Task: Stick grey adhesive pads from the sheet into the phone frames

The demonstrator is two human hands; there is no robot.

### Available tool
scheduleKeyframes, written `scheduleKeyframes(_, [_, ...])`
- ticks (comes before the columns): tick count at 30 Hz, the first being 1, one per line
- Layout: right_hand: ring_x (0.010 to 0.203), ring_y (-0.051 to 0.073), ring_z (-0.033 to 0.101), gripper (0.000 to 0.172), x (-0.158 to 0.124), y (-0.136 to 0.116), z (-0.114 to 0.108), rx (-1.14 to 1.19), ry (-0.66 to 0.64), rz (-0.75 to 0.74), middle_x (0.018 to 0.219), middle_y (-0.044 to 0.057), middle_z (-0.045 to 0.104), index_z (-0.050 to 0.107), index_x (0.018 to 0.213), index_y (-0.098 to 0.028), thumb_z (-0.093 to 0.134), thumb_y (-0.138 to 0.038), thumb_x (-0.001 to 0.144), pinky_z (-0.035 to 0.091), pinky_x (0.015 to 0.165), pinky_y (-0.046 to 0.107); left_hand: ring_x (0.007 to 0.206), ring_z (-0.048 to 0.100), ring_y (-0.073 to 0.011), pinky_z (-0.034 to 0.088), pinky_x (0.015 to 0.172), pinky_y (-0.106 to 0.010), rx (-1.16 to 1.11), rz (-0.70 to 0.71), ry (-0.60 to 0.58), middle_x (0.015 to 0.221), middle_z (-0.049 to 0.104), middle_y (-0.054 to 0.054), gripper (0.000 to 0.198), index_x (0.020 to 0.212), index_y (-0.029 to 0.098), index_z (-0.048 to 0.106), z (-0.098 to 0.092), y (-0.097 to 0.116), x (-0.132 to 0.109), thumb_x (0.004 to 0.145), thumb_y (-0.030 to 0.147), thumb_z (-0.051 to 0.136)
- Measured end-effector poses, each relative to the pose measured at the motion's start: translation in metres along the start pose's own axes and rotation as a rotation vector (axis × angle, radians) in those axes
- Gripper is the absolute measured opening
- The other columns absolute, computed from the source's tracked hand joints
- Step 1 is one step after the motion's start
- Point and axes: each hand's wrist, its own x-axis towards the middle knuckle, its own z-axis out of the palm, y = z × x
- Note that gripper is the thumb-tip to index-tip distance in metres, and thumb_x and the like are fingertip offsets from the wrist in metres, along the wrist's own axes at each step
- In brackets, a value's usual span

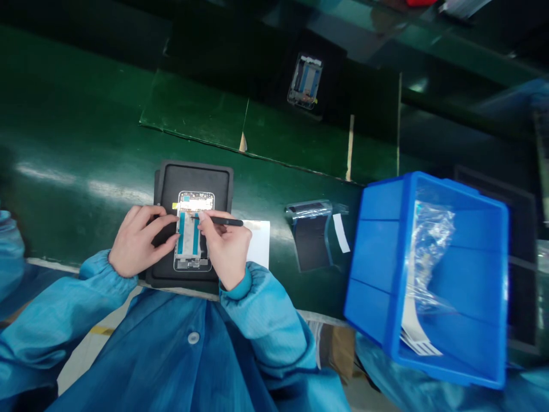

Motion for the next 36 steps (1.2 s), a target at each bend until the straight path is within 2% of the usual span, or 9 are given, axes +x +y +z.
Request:
scheduleKeyframes(14, [0.064,0.019,0.075,0.023,0.000,0.000,0.001,0.031,-0.003,0.000,0.069,0.003,0.076,0.076,0.088,-0.019,0.079,-0.041,0.081,0.063,0.063,0.031,0.093,0.055,-0.0258,0.047,0.079,-0.040,0.036,0.036,0.003,0.108,0.065,-0.013,0.028,0.114,0.017,0.069,-0.002,0.001,0.002,0.093,0.031,0.057])
scheduleKeyframes(20, [0.065,0.019,0.075,0.025,-0.001,0.001,0.001,0.007,0.003,-0.006,0.070,0.003,0.077,0.076,0.088,-0.019,0.078,-0.043,0.082,0.062,0.063,0.030,0.089,0.055,-0.0250,0.043,0.073,-0.039,0.091,0.072,0.019,0.106,0.066,-0.011,0.029,0.116,0.018,0.070,-0.001,0.004,0.004,0.094,0.032,0.058])
scheduleKeyframes(31, [0.066,0.020,0.076,0.024,-0.001,0.003,0.000,-0.027,0.003,-0.024,0.072,0.004,0.077,0.076,0.089,-0.019,0.077,-0.042,0.083,0.063,0.065,0.031,0.092,0.054,-0.0275,0.037,0.069,-0.039,0.236,0.120,-0.062,0.109,0.066,-0.011,0.038,0.129,0.024,0.067,-0.003,0.008,0.006,0.095,0.038,0.057])
scheduleKeyframes(36, [0.067,0.020,0.076,0.024,-0.002,0.003,0.000,-0.062,0.009,-0.043,0.073,0.004,0.077,0.076,0.089,-0.019,0.076,-0.042,0.083,0.062,0.064,0.030,0.090,0.055,-0.0271,0.038,0.069,-0.039,0.303,0.170,-0.063,0.108,0.067,-0.011,0.039,0.129,0.022,0.067,-0.005,0.011,0.008,0.096,0.037,0.055])
